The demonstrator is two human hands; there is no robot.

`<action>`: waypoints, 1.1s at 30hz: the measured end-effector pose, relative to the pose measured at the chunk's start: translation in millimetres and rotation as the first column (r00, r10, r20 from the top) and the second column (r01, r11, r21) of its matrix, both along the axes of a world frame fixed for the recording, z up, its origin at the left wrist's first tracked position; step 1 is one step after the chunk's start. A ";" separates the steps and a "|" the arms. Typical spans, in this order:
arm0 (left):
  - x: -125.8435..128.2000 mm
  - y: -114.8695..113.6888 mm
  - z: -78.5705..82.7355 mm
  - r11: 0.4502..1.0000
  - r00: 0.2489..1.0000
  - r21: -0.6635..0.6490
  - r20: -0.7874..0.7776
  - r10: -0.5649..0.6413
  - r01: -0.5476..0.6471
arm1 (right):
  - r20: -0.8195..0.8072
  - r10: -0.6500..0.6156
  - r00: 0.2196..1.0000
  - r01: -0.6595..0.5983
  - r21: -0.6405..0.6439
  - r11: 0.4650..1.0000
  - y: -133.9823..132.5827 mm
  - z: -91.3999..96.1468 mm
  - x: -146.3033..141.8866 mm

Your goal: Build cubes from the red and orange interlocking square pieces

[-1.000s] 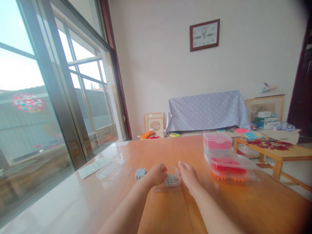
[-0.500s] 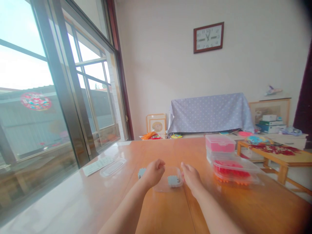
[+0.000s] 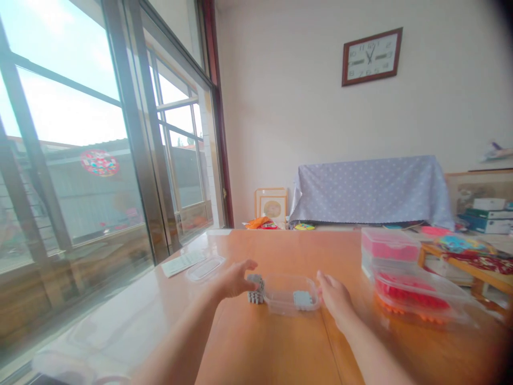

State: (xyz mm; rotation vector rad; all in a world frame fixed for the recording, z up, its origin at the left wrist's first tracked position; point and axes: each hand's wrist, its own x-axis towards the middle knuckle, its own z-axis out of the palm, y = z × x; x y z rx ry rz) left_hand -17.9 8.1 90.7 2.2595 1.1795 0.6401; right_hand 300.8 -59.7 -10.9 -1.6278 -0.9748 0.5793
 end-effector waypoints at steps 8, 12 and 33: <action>-3.1 8.4 -16.1 1.000 0.999 -0.012 0.041 -0.009 0.009 | 0.011 0.015 1.000 -0.015 -0.022 1.000 0.7 -3.3 1.3; -3.9 9.4 -12.5 0.999 0.999 0.034 0.043 -0.014 0.013 | -0.010 0.012 1.000 -0.012 -0.021 1.000 1.3 -4.2 1.6; 135.8 -4.8 -38.1 0.974 0.976 -0.131 -0.092 -0.196 0.183 | -0.089 -0.014 0.996 0.018 0.033 0.999 1.1 7.7 2.6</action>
